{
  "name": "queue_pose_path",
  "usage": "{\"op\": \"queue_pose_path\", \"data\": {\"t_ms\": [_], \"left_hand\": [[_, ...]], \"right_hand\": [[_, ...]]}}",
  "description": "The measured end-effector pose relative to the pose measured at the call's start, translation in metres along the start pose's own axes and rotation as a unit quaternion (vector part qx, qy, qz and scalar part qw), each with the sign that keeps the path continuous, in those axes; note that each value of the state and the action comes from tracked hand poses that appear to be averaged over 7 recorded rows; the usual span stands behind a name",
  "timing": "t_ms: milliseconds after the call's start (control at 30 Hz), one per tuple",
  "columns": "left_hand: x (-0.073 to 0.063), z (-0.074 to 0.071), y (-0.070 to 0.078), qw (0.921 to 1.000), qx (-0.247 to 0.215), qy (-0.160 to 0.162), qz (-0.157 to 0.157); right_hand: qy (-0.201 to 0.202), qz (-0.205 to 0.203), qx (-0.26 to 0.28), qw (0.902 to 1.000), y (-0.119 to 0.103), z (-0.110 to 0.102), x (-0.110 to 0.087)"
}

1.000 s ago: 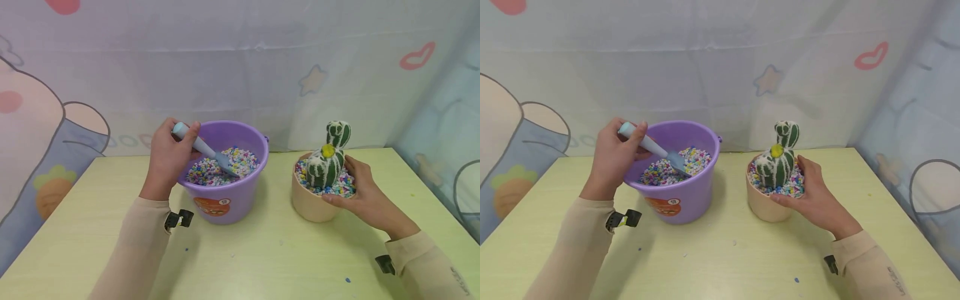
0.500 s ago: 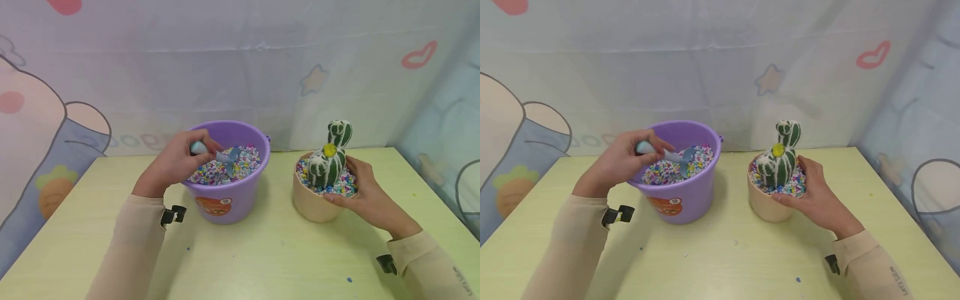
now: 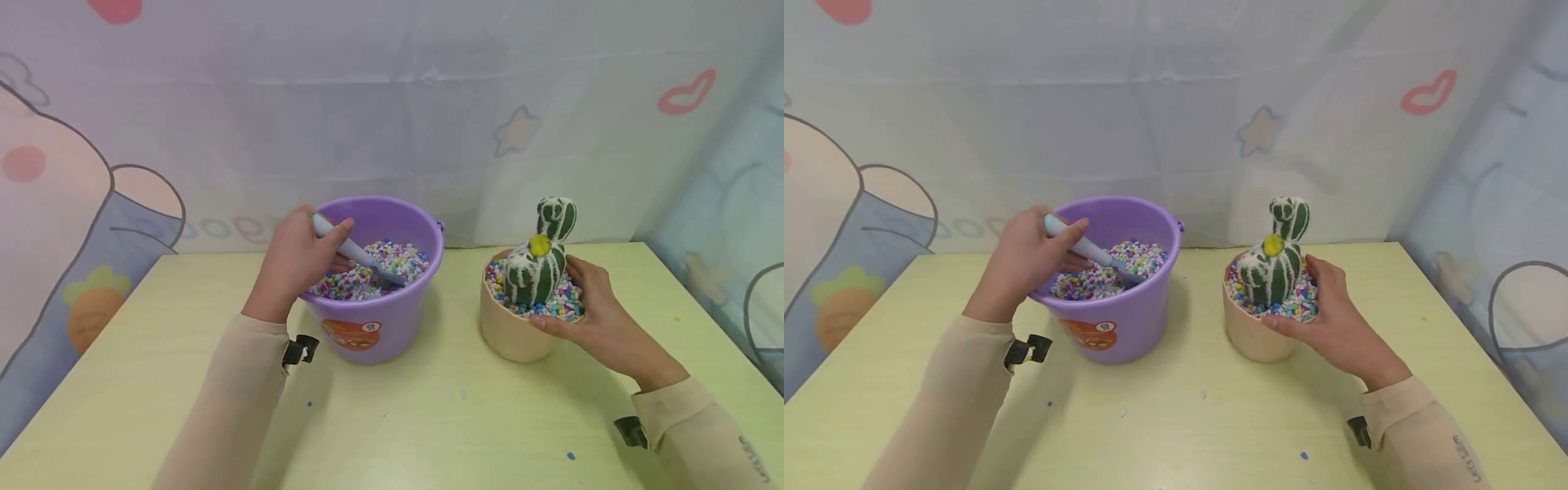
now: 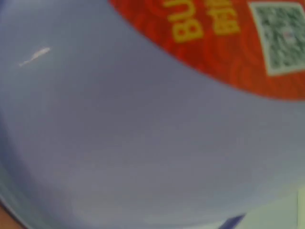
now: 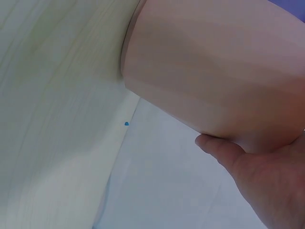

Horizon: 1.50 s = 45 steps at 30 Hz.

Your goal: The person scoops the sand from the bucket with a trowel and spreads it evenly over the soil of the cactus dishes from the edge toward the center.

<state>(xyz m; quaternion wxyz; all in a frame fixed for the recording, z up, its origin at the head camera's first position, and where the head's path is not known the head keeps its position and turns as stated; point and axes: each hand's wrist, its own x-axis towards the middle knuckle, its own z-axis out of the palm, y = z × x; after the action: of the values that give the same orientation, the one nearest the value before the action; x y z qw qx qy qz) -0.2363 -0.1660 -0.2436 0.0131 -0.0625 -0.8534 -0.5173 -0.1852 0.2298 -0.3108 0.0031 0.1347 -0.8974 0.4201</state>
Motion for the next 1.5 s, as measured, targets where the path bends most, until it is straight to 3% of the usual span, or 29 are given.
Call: {"op": "queue_pose_path", "data": {"t_ms": [133, 300, 400, 867, 1233, 1500], "left_hand": [[0.000, -0.003, -0.002, 0.9991, -0.011, -0.040, 0.006], [-0.001, -0.010, -0.006, 0.9937, -0.030, -0.089, 0.061], [-0.002, -0.011, -0.007, 0.9915, -0.024, -0.096, 0.084], [-0.006, 0.001, -0.004, 0.9928, 0.060, -0.039, 0.096], [-0.010, 0.003, -0.002, 0.9913, 0.094, -0.010, 0.091], [-0.010, 0.004, -0.002, 0.9910, 0.097, -0.006, 0.092]], "right_hand": [[0.001, -0.002, 0.000, 1.0000, 0.000, 0.001, 0.000], [0.000, -0.002, -0.003, 1.0000, -0.001, -0.001, 0.000], [-0.001, -0.004, -0.005, 1.0000, -0.002, -0.002, -0.001], [-0.001, 0.000, -0.005, 1.0000, 0.001, -0.005, -0.003], [-0.001, -0.007, 0.000, 1.0000, -0.001, -0.004, -0.003], [-0.001, -0.008, -0.006, 0.9999, -0.001, -0.004, -0.003]]}}
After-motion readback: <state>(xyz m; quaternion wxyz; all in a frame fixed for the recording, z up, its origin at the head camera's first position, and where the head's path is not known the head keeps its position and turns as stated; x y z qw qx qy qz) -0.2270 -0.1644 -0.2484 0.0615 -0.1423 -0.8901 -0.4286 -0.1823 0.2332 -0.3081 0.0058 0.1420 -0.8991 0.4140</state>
